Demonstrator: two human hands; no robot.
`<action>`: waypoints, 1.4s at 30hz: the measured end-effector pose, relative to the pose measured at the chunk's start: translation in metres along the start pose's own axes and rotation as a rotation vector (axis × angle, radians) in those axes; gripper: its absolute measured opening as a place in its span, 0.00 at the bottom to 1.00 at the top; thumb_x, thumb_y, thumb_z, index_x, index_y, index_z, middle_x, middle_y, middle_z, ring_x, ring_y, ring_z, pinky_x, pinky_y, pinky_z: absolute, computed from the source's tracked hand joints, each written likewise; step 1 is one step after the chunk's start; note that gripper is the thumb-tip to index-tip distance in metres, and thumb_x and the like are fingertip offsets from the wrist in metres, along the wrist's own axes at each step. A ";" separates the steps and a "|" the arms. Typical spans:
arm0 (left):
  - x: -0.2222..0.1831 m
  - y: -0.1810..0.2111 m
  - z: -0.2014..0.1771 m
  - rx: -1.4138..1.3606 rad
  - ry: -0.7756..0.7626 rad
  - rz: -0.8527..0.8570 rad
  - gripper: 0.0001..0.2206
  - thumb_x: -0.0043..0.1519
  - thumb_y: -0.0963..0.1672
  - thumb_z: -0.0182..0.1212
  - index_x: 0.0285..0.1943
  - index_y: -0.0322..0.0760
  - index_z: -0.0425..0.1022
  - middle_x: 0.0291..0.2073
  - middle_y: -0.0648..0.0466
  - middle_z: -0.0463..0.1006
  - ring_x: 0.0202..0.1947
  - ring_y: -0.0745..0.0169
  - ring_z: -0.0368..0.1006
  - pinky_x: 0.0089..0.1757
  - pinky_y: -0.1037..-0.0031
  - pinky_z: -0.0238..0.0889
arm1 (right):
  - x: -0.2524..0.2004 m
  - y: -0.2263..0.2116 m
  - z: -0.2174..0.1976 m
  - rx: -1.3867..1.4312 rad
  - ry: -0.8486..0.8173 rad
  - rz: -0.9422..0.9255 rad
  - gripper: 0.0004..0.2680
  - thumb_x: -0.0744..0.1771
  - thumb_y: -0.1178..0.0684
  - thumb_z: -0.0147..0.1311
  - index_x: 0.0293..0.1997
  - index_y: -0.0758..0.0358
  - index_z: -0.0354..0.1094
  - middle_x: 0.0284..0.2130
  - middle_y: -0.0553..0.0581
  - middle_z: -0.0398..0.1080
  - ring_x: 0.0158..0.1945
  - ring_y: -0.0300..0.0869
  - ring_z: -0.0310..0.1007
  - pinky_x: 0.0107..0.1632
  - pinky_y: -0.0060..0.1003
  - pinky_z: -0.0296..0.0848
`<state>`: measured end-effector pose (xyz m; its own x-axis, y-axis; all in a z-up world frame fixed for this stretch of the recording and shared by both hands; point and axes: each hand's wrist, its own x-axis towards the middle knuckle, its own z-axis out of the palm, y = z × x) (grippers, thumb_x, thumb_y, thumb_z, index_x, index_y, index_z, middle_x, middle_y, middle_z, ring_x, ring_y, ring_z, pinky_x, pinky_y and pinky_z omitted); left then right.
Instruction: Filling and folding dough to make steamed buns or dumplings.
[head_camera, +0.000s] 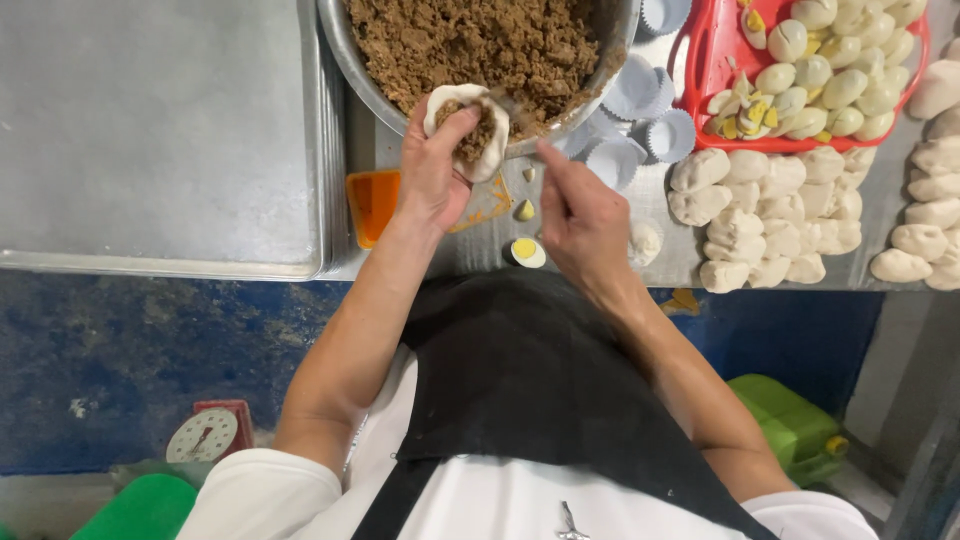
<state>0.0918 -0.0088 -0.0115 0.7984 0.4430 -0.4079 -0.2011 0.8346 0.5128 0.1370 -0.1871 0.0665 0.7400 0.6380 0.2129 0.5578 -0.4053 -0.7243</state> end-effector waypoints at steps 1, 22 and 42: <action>0.001 -0.001 -0.001 0.000 0.002 0.000 0.08 0.63 0.36 0.61 0.47 0.37 0.77 0.40 0.54 0.81 0.43 0.62 0.79 0.44 0.66 0.79 | 0.002 0.000 -0.002 0.001 -0.001 0.000 0.13 0.70 0.66 0.54 0.62 0.63 0.71 0.26 0.56 0.69 0.26 0.40 0.68 0.31 0.38 0.68; 0.007 -0.014 -0.022 0.158 0.035 0.044 0.10 0.62 0.34 0.62 0.50 0.33 0.78 0.41 0.52 0.82 0.40 0.63 0.78 0.42 0.70 0.75 | 0.023 0.014 -0.007 -0.134 -0.079 0.063 0.12 0.68 0.61 0.54 0.58 0.60 0.75 0.25 0.59 0.74 0.23 0.44 0.73 0.29 0.41 0.70; -0.017 0.013 -0.027 0.142 -0.235 -0.069 0.20 0.67 0.36 0.65 0.66 0.33 0.65 0.54 0.51 0.77 0.57 0.58 0.75 0.58 0.65 0.74 | 0.014 0.054 -0.057 -0.233 0.017 0.237 0.08 0.73 0.51 0.55 0.45 0.65 0.75 0.29 0.59 0.75 0.31 0.50 0.78 0.37 0.46 0.73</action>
<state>0.0607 0.0039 -0.0182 0.9205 0.2850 -0.2674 -0.0736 0.7985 0.5975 0.1988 -0.2374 0.0678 0.8644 0.4980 0.0690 0.4392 -0.6813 -0.5857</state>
